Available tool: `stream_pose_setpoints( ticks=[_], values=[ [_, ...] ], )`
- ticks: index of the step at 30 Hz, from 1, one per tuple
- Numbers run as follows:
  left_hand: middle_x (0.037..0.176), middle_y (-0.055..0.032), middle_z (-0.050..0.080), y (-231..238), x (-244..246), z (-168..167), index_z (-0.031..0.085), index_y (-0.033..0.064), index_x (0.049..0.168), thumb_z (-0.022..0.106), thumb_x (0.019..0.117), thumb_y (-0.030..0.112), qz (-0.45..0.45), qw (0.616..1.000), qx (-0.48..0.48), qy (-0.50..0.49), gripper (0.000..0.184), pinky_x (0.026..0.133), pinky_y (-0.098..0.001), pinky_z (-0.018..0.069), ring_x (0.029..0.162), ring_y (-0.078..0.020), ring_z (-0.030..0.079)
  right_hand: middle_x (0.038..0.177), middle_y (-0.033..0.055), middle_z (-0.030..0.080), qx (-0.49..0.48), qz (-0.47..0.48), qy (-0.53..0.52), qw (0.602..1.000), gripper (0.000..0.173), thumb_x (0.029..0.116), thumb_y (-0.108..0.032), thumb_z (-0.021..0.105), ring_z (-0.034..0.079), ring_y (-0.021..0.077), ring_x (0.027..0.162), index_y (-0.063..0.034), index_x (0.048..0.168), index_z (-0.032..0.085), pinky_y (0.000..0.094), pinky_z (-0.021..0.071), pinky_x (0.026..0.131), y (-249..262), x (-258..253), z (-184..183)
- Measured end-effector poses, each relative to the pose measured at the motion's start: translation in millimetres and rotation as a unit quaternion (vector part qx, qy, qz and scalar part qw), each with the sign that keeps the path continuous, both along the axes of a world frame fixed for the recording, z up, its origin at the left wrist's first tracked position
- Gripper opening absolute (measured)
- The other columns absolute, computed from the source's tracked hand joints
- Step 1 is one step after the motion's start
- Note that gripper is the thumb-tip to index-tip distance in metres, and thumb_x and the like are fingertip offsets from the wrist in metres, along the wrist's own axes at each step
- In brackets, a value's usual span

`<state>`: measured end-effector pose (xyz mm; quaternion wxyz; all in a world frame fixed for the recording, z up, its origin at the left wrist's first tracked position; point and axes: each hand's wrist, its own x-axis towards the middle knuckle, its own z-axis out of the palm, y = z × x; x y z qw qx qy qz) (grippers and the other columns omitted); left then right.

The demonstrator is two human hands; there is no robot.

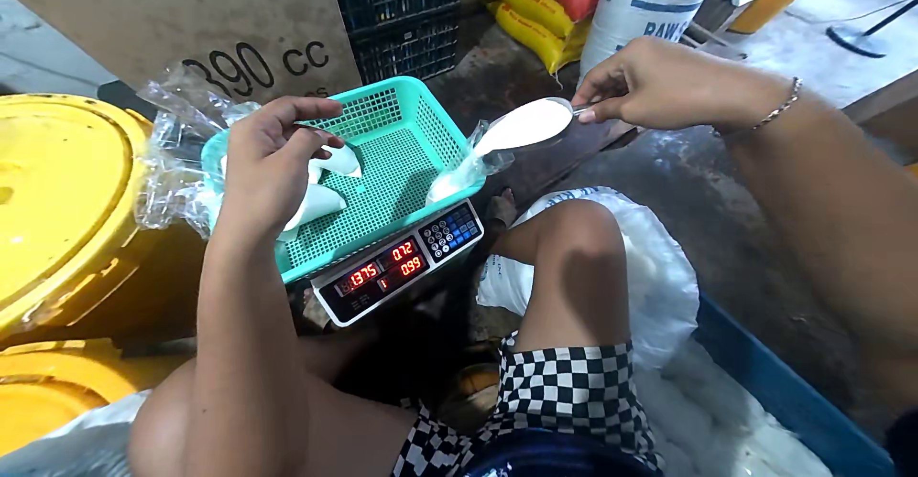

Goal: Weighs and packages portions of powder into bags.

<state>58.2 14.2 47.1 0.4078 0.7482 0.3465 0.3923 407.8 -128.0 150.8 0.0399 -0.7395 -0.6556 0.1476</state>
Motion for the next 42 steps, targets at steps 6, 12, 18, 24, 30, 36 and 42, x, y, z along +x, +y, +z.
stream_pose_setpoints(
  ticks=[6, 12, 18, 24, 30, 36, 42],
  values=[
    [0.117, 0.0002, 0.07, -0.6, 0.7, 0.4, 0.066, 0.0086, 0.122, 0.047, 0.0982, 0.008, 0.003, 1.0, -0.003, 0.007, 0.031, 0.08, -0.0232, 0.0557, 0.088, -0.003, 0.067, 0.09, 0.0104, 0.07, 0.004, 0.008, -0.007, 1.0, 0.01, 0.0971, -0.007, 0.07, 0.065, 0.0174, 0.079, -0.001, 0.105, 0.073, 0.0393, 0.0544, 0.078, -0.6, 0.6, 2.3],
    [0.114, 0.002, 0.07, -1.5, 0.8, 1.2, 0.066, 0.0092, 0.121, 0.046, 0.0983, 0.007, 0.005, 1.0, -0.002, 0.009, 0.031, 0.08, -0.0219, 0.0555, 0.087, -0.0016, 0.067, 0.088, 0.0087, 0.07, 0.0, -0.002, -0.007, 1.0, 0.01, 0.0977, -0.009, 0.07, 0.064, 0.0151, 0.076, -0.0023, 0.104, 0.073, 0.0369, 0.0543, 0.075, -0.2, -0.3, 3.8],
    [0.115, 0.0018, 0.07, -0.9, -0.3, 0.9, 0.066, 0.0085, 0.121, 0.047, 0.0975, 0.007, 0.002, 1.0, -0.002, 0.008, 0.031, 0.08, -0.022, 0.0557, 0.088, -0.0019, 0.067, 0.089, 0.0086, 0.07, 0.002, 0.004, -0.009, 1.0, 0.01, 0.0974, -0.009, 0.07, 0.064, 0.0147, 0.078, -0.002, 0.104, 0.073, 0.0361, 0.0537, 0.077, -0.3, -1.3, 5.5],
    [0.115, 0.0018, 0.07, -1.0, -0.3, 1.0, 0.066, 0.009, 0.121, 0.047, 0.0985, 0.007, 0.005, 1.0, -0.002, 0.012, 0.03, 0.081, -0.0219, 0.0558, 0.088, -0.0019, 0.067, 0.088, 0.0086, 0.07, 0.005, 0.007, -0.017, 1.0, 0.009, 0.0974, -0.008, 0.07, 0.064, 0.0147, 0.077, -0.0019, 0.103, 0.073, 0.0359, 0.0541, 0.077, -0.7, -1.6, 6.2],
    [0.116, 0.0012, 0.07, -0.8, -1.1, 0.9, 0.067, 0.0088, 0.121, 0.047, 0.0983, 0.009, 0.006, 1.0, -0.001, 0.018, 0.03, 0.082, -0.0229, 0.0557, 0.089, -0.0021, 0.067, 0.087, 0.0077, 0.069, 0.01, 0.006, -0.011, 1.0, 0.007, 0.0974, -0.008, 0.07, 0.064, 0.014, 0.076, -0.0025, 0.102, 0.073, 0.0353, 0.054, 0.076, -2.1, -1.4, 7.8],
    [0.119, -0.0008, 0.069, -0.9, -2.9, 2.1, 0.066, 0.0079, 0.123, 0.046, 0.0978, 0.009, 0.007, 1.0, 0.007, 0.024, 0.032, 0.082, -0.0244, 0.0555, 0.09, -0.0029, 0.067, 0.091, 0.0101, 0.07, 0.005, 0.003, -0.017, 1.0, 0.01, 0.0973, -0.006, 0.07, 0.065, 0.0163, 0.079, -0.0012, 0.105, 0.073, 0.0381, 0.0548, 0.078, -3.2, -3.8, 11.2],
    [0.117, -0.0002, 0.07, -0.4, -3.0, 1.8, 0.067, 0.0081, 0.123, 0.047, 0.0986, 0.009, 0.003, 1.0, 0.006, 0.023, 0.031, 0.081, -0.0235, 0.0557, 0.089, -0.0026, 0.067, 0.088, 0.0087, 0.07, 0.008, 0.006, -0.022, 1.0, 0.008, 0.097, -0.006, 0.07, 0.065, 0.0139, 0.076, -0.0026, 0.104, 0.073, 0.0359, 0.055, 0.075, -3.0, -3.5, 11.1]
  ],
)
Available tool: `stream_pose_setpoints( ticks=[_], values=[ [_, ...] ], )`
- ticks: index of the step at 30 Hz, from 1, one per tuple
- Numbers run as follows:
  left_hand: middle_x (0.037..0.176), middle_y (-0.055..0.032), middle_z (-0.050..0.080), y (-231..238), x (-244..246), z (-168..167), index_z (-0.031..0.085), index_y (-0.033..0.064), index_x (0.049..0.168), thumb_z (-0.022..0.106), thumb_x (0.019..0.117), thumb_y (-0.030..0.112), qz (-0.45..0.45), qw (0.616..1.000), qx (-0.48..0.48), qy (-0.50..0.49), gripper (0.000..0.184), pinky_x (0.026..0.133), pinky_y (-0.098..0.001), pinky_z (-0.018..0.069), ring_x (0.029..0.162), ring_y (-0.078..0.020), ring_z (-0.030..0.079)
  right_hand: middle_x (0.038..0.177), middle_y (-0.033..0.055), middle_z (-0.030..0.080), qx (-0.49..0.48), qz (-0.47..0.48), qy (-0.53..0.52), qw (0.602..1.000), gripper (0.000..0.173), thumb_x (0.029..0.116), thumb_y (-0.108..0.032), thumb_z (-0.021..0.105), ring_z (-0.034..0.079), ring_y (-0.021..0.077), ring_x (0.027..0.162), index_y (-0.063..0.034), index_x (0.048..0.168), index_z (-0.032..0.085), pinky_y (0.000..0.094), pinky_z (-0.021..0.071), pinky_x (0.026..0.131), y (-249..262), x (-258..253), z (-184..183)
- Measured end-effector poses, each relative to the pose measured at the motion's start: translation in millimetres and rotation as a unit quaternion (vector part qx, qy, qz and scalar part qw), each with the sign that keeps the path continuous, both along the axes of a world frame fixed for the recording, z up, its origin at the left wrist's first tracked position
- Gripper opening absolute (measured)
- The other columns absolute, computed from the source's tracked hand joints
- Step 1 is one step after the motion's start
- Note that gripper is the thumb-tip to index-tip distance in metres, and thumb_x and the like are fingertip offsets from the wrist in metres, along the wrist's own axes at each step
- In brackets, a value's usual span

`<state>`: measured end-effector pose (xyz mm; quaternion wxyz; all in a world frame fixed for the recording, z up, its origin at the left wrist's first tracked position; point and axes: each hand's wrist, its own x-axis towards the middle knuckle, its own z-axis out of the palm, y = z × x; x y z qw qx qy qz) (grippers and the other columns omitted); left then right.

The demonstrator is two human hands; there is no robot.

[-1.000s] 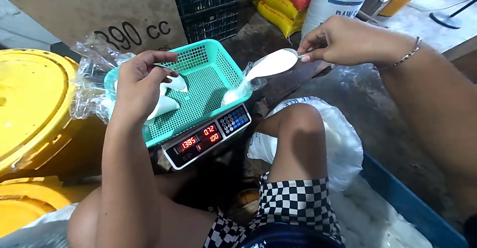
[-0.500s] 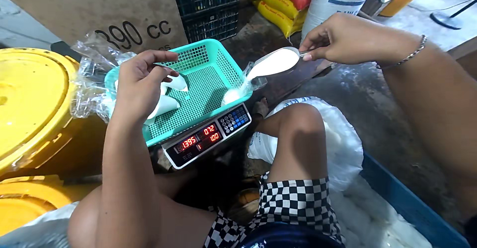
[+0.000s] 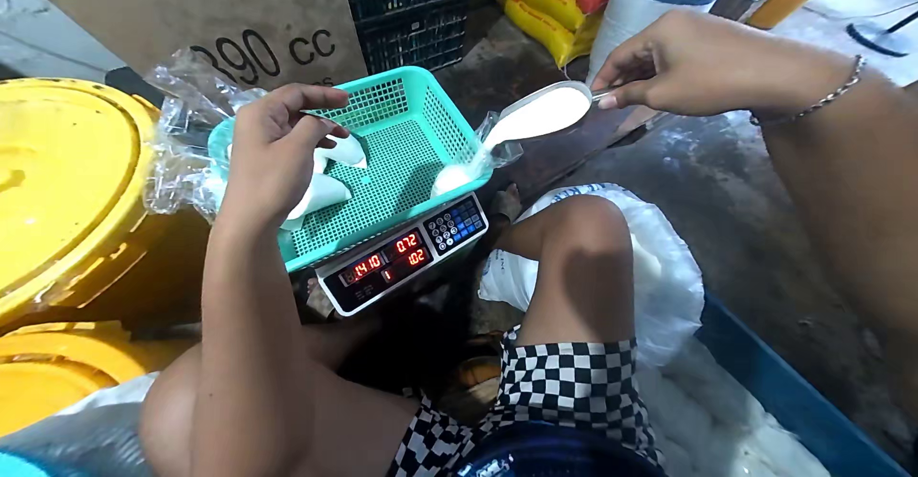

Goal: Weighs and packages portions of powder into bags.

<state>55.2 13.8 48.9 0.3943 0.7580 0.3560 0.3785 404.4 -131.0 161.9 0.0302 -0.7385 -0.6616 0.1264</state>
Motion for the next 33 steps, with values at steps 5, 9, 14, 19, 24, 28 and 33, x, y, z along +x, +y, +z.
stream_pose_setpoints(
  ticks=[5, 9, 14, 19, 24, 28, 33],
  values=[
    [0.118, 0.0, 0.069, -0.6, 1.5, 0.5, 0.066, 0.008, 0.122, 0.047, 0.0986, 0.009, 0.001, 1.0, -0.012, 0.003, 0.03, 0.081, -0.023, 0.0555, 0.089, -0.0023, 0.067, 0.089, 0.0084, 0.07, -0.007, -0.008, -0.009, 1.0, 0.009, 0.0979, -0.008, 0.069, 0.064, 0.014, 0.076, -0.0024, 0.104, 0.072, 0.0353, 0.0543, 0.075, 0.8, -3.0, 3.4],
    [0.12, 0.0004, 0.07, -0.7, 1.8, 0.1, 0.067, 0.0083, 0.121, 0.046, 0.0986, 0.009, -0.001, 1.0, -0.015, 0.004, 0.03, 0.081, -0.0237, 0.056, 0.09, -0.0026, 0.068, 0.088, 0.008, 0.069, -0.003, -0.003, -0.014, 1.0, 0.009, 0.0977, -0.008, 0.069, 0.064, 0.0137, 0.076, -0.0028, 0.104, 0.073, 0.0352, 0.0541, 0.074, 1.1, -3.3, 5.2],
    [0.119, 0.0008, 0.07, -0.9, 1.7, 1.1, 0.067, 0.0093, 0.121, 0.046, 0.0983, 0.01, 0.0, 1.0, -0.017, 0.008, 0.03, 0.081, -0.024, 0.0562, 0.091, -0.0023, 0.068, 0.087, 0.0088, 0.069, 0.002, 0.004, -0.022, 1.0, 0.008, 0.0976, -0.007, 0.069, 0.064, 0.0155, 0.076, -0.0025, 0.103, 0.073, 0.0377, 0.0541, 0.075, 0.8, -4.1, 6.7],
    [0.121, -0.0001, 0.069, -1.3, 1.5, 1.1, 0.066, 0.0086, 0.121, 0.046, 0.099, 0.011, -0.004, 1.0, -0.02, 0.01, 0.03, 0.082, -0.0249, 0.0562, 0.092, -0.0034, 0.068, 0.087, 0.0084, 0.069, 0.003, 0.002, -0.027, 1.0, 0.008, 0.0974, -0.007, 0.07, 0.064, 0.0151, 0.076, -0.0027, 0.103, 0.073, 0.0377, 0.0538, 0.075, 1.3, -4.8, 7.2],
    [0.121, 0.0005, 0.07, -0.8, 1.6, 0.7, 0.067, 0.0095, 0.12, 0.046, 0.0995, 0.01, -0.002, 1.0, -0.021, 0.015, 0.029, 0.082, -0.0252, 0.0564, 0.092, -0.0034, 0.068, 0.087, 0.009, 0.069, 0.004, 0.006, -0.037, 0.999, 0.007, 0.0974, -0.006, 0.069, 0.064, 0.017, 0.076, -0.0034, 0.103, 0.073, 0.0405, 0.0537, 0.075, 1.4, -5.5, 8.1],
    [0.121, 0.0006, 0.07, -1.9, 1.9, 1.7, 0.067, 0.0093, 0.12, 0.046, 0.0998, 0.01, -0.003, 1.0, -0.025, 0.015, 0.029, 0.082, -0.0248, 0.0564, 0.092, -0.0031, 0.068, 0.089, 0.0088, 0.07, 0.0, 0.001, -0.043, 0.999, 0.008, 0.0982, -0.007, 0.069, 0.066, 0.0168, 0.078, -0.0034, 0.103, 0.073, 0.0404, 0.0544, 0.077, 1.9, -7.6, 10.3],
    [0.12, 0.0009, 0.07, -1.0, 0.5, 0.9, 0.067, 0.0093, 0.119, 0.045, 0.0988, 0.011, -0.005, 1.0, -0.021, 0.015, 0.03, 0.082, -0.0245, 0.0563, 0.092, -0.0031, 0.068, 0.088, 0.0093, 0.07, -0.001, 0.004, -0.049, 0.999, 0.008, 0.0981, -0.008, 0.069, 0.065, 0.0174, 0.078, -0.0031, 0.104, 0.073, 0.0412, 0.0537, 0.076, 2.7, -8.6, 11.1]
  ],
)
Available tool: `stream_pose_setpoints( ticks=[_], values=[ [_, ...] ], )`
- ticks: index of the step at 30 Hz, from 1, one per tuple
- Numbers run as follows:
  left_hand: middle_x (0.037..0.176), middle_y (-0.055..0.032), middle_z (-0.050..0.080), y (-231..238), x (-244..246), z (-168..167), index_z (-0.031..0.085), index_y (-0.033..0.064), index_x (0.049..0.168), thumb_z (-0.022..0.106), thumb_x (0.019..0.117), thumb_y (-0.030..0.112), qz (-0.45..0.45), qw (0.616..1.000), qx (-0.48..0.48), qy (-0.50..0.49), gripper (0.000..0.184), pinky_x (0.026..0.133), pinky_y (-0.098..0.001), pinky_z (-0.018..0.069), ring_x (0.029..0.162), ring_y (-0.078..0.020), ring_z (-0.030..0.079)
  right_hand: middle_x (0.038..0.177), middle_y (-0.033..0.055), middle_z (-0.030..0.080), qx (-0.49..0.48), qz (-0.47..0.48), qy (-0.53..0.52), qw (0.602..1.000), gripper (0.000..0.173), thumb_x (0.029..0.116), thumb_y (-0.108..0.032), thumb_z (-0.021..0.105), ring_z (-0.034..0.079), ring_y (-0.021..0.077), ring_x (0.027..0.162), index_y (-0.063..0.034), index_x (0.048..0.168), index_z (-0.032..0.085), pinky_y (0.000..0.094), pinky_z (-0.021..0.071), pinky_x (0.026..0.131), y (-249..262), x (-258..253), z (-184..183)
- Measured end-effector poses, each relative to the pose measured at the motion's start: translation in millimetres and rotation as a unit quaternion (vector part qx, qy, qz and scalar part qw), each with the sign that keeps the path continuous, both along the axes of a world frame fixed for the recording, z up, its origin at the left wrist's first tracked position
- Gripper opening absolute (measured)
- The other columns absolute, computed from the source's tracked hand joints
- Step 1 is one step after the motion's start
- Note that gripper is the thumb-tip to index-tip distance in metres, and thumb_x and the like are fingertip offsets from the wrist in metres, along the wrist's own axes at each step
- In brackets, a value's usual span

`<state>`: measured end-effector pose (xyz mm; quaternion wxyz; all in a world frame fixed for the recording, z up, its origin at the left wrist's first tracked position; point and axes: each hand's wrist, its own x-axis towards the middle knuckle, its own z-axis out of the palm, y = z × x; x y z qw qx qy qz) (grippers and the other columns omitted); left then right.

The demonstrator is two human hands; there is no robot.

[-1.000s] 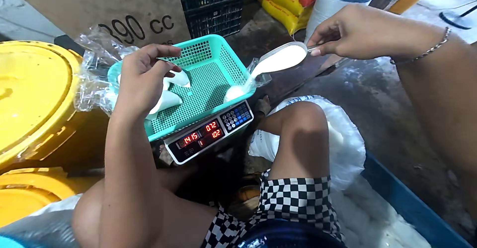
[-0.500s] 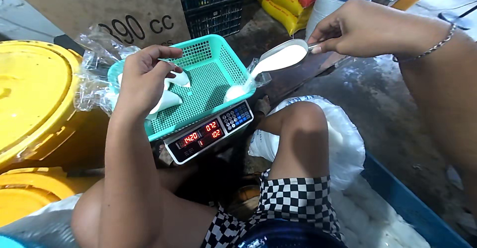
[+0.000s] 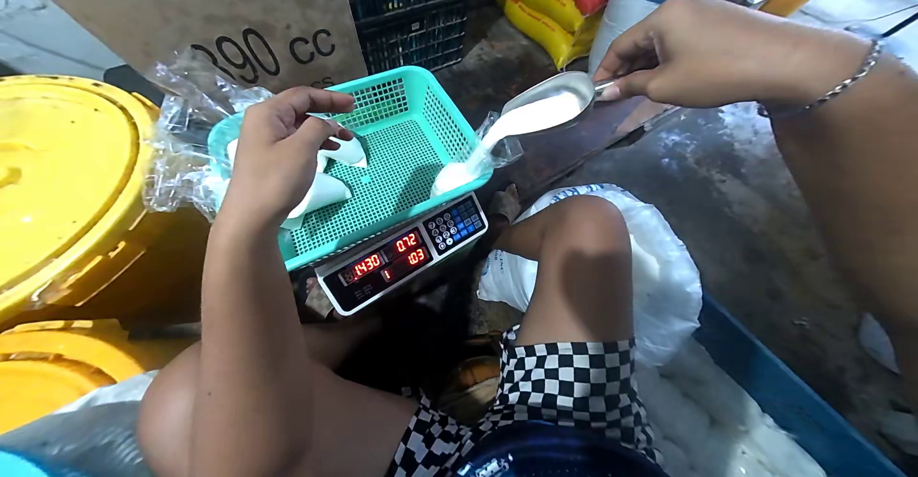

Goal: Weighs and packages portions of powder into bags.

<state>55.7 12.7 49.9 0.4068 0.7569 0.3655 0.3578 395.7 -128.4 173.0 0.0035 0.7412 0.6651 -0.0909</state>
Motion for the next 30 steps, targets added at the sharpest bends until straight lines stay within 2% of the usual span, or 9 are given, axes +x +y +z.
stream_pose_setpoints(
  ticks=[14, 18, 24, 27, 30],
  values=[
    [0.12, 0.0008, 0.07, 0.4, -0.5, 0.5, 0.068, 0.0101, 0.12, 0.045, 0.0987, 0.01, 0.003, 1.0, -0.004, 0.002, 0.031, 0.082, -0.0246, 0.0559, 0.092, -0.0032, 0.068, 0.085, 0.0085, 0.069, -0.002, 0.024, -0.019, 1.0, 0.006, 0.0982, -0.008, 0.069, 0.064, 0.0181, 0.076, -0.0042, 0.1, 0.074, 0.0427, 0.0529, 0.074, 4.2, -1.5, 5.1],
    [0.12, 0.0009, 0.07, 0.2, -0.3, 1.1, 0.067, 0.01, 0.119, 0.045, 0.0989, 0.009, 0.004, 1.0, -0.006, 0.006, 0.03, 0.082, -0.0245, 0.0558, 0.092, -0.003, 0.068, 0.086, 0.0103, 0.069, -0.004, 0.037, -0.041, 0.998, 0.007, 0.0983, -0.008, 0.069, 0.064, 0.0228, 0.078, -0.0045, 0.099, 0.074, 0.0479, 0.0519, 0.074, 8.8, -7.4, 4.4],
    [0.121, 0.0002, 0.07, -0.5, -0.3, 1.1, 0.067, 0.0088, 0.12, 0.045, 0.0993, 0.01, 0.0, 1.0, -0.004, 0.004, 0.03, 0.082, -0.0249, 0.0557, 0.092, -0.0027, 0.068, 0.095, 0.0208, 0.069, 0.015, 0.05, -0.134, 0.99, 0.008, 0.097, -0.005, 0.068, 0.066, 0.041, 0.094, -0.0013, 0.101, 0.073, 0.0627, 0.048, 0.085, 14.3, -32.5, 0.2],
    [0.122, 0.0, 0.07, 0.9, -0.9, 0.4, 0.067, 0.0096, 0.12, 0.045, 0.0994, 0.011, 0.0, 1.0, -0.004, 0.008, 0.03, 0.083, -0.0259, 0.0558, 0.092, -0.0036, 0.068, 0.094, 0.0208, 0.068, 0.022, 0.073, -0.179, 0.981, 0.005, 0.0953, -0.005, 0.069, 0.065, 0.0422, 0.095, -0.002, 0.098, 0.072, 0.0635, 0.0447, 0.088, 12.3, -40.1, -1.2],
    [0.122, 0.0006, 0.07, 0.8, -0.9, -0.4, 0.067, 0.0099, 0.12, 0.045, 0.0993, 0.011, -0.002, 1.0, 0.0, 0.012, 0.03, 0.082, -0.0258, 0.0555, 0.092, -0.0033, 0.067, 0.099, 0.0213, 0.07, 0.052, 0.088, -0.161, 0.982, 0.009, 0.0966, -0.004, 0.067, 0.066, 0.0427, 0.098, -0.0017, 0.102, 0.074, 0.0647, 0.0446, 0.089, 4.5, -36.1, -3.7]
  ],
)
